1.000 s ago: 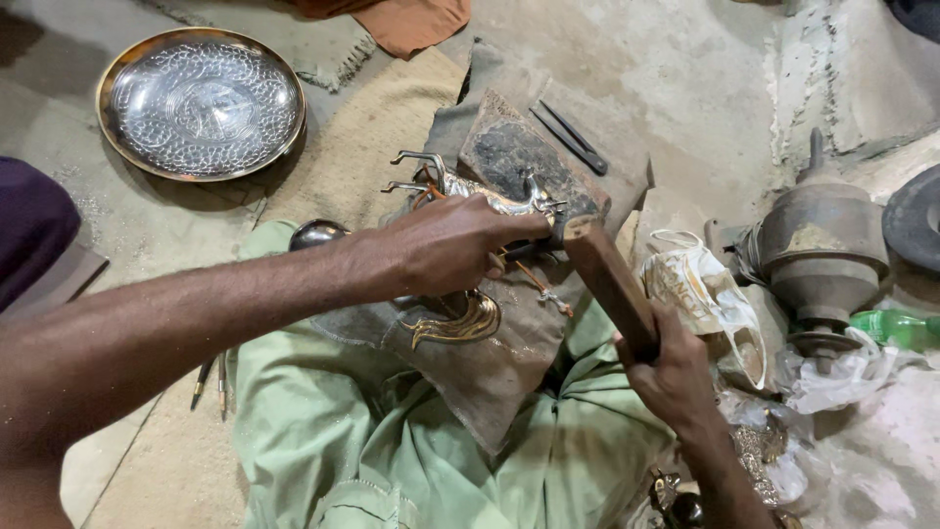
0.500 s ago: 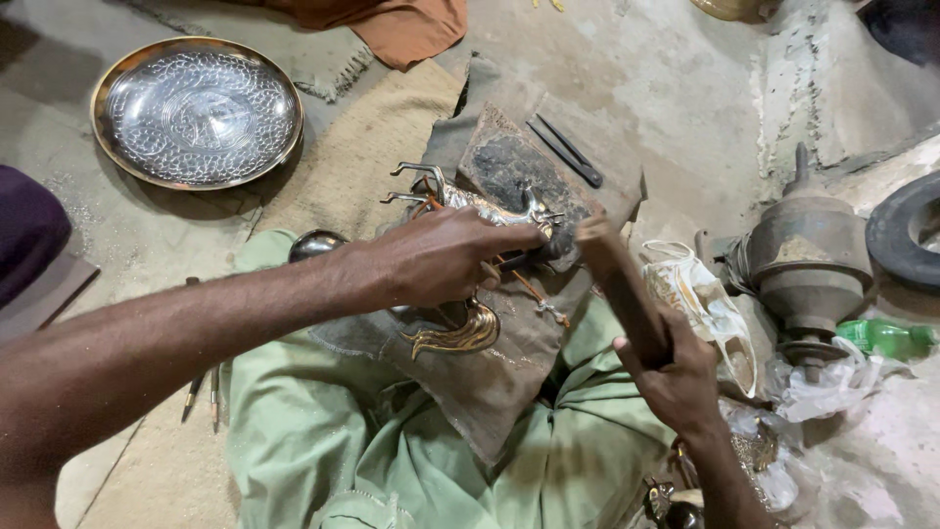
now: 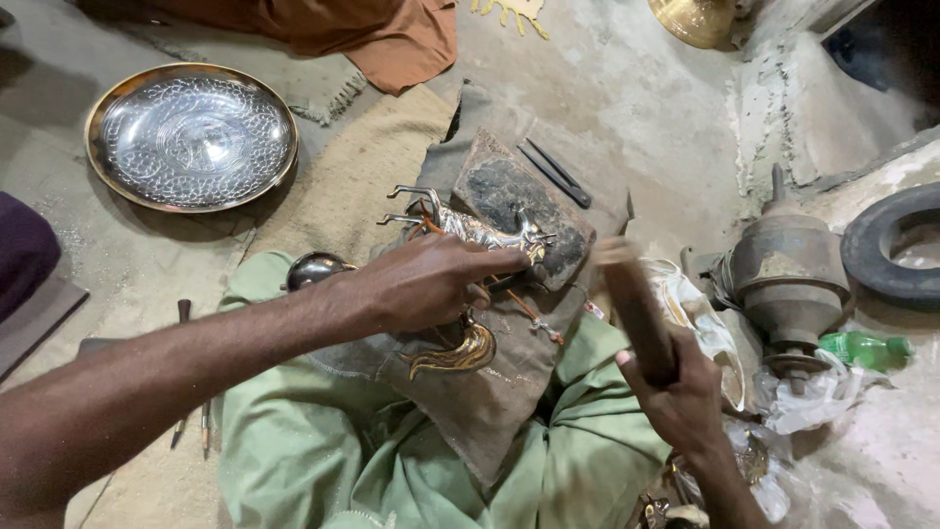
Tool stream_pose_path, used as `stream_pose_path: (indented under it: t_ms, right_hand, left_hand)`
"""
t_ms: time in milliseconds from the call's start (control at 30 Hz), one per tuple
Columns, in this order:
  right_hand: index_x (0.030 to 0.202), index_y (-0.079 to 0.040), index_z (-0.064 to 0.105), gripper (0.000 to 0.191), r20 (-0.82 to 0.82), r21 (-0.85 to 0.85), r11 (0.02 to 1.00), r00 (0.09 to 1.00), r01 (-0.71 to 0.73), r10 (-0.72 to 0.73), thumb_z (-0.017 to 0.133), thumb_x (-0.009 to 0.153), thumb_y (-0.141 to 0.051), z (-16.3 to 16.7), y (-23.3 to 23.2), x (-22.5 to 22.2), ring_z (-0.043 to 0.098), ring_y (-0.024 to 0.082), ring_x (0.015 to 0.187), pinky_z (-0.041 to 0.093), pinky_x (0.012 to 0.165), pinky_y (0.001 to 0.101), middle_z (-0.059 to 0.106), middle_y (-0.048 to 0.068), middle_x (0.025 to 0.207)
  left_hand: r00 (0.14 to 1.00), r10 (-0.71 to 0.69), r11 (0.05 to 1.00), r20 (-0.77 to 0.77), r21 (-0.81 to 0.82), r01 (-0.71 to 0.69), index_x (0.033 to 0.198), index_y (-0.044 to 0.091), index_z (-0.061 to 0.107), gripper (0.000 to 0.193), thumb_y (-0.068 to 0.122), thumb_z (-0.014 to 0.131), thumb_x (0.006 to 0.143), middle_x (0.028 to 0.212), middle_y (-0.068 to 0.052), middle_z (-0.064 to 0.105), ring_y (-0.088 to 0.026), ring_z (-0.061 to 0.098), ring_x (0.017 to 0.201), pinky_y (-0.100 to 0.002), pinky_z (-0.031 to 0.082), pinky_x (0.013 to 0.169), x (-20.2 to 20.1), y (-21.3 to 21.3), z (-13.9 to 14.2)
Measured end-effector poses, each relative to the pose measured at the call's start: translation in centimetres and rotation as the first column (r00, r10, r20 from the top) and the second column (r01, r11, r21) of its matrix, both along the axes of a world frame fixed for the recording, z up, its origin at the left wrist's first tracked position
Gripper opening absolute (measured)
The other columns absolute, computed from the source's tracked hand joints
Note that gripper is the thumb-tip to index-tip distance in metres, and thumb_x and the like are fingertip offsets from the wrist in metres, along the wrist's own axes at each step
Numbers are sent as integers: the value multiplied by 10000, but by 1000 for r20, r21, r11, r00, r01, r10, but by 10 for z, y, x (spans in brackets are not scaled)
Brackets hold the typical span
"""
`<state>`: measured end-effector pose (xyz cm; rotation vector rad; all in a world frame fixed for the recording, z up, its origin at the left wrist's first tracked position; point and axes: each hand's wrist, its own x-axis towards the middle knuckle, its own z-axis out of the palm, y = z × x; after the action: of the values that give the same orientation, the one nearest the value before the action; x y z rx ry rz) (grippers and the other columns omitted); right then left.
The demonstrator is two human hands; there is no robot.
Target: The person sits on the floor holding a silver metal horse figurine braced against a sandbag on their lap. They hold a small punch against the figurine's raised details and strike it with a wooden mallet, repositioning the punch repeatedly to work different areas of the ornament, occasionally steadying the piece by hand.
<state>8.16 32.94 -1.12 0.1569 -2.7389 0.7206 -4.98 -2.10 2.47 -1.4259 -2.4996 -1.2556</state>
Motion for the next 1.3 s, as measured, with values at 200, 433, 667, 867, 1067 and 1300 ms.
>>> stream_pose_path:
  t_ms: [200, 433, 667, 867, 1067, 1300]
  right_hand:
    - [1167, -56, 586, 459, -62, 131, 991, 998, 30, -22, 813, 809, -229, 6, 2, 4, 688, 301, 672, 545, 602, 416, 690, 173, 816]
    - [1209, -46, 563, 494, -71, 131, 990, 997, 44, -35, 804, 835, -261, 15, -1, 1, 708, 279, 676, 543, 609, 408, 694, 174, 794]
    - [1252, -73, 607, 515, -93, 242, 970, 994, -37, 61, 788, 798, -238, 30, -7, -2, 715, 275, 738, 564, 642, 385, 713, 173, 858]
    - [1270, -78, 615, 522, -84, 330, 941, 991, -69, 102, 780, 783, -173, 33, -9, -4, 713, 352, 782, 547, 677, 410, 737, 197, 949]
    - [1327, -100, 584, 522, 65, 137, 991, 998, -4, -4, 769, 843, -167, 44, -11, -7, 738, 323, 747, 550, 668, 394, 705, 206, 849]
    - [1211, -108, 573, 429, 6, 58, 995, 996, 87, -87, 792, 847, -169, 49, -20, -15, 693, 332, 734, 545, 650, 405, 711, 180, 854]
  left_hand:
    - [996, 12, 997, 94, -76, -5, 1382, 190, 603, 584, 102, 728, 819, 950, -197, 739, -384, 722, 847, -514, 529, 722, -2, -2, -4]
    - [994, -4, 1000, 105, -2, 5, 1394, 165, 591, 602, 93, 735, 815, 1010, -191, 743, -377, 728, 878, -495, 542, 733, -2, -3, -9]
    - [977, 14, 998, 212, -64, 0, 1384, 189, 584, 554, 127, 732, 855, 871, -155, 742, -332, 734, 754, -495, 516, 680, 1, -6, -3]
    - [990, -43, 996, 132, 81, 33, 1368, 140, 593, 535, 75, 724, 853, 916, -174, 737, -354, 727, 820, -495, 509, 682, 1, -10, -6]
    - [989, -53, 991, 137, 126, 36, 1384, 129, 583, 561, 79, 739, 848, 980, -177, 740, -356, 724, 852, -488, 522, 693, 0, -9, -9]
    - [968, 5, 1000, 252, -7, -4, 1402, 161, 586, 556, 81, 722, 869, 865, -182, 727, -330, 724, 748, -488, 505, 669, 0, -11, -7]
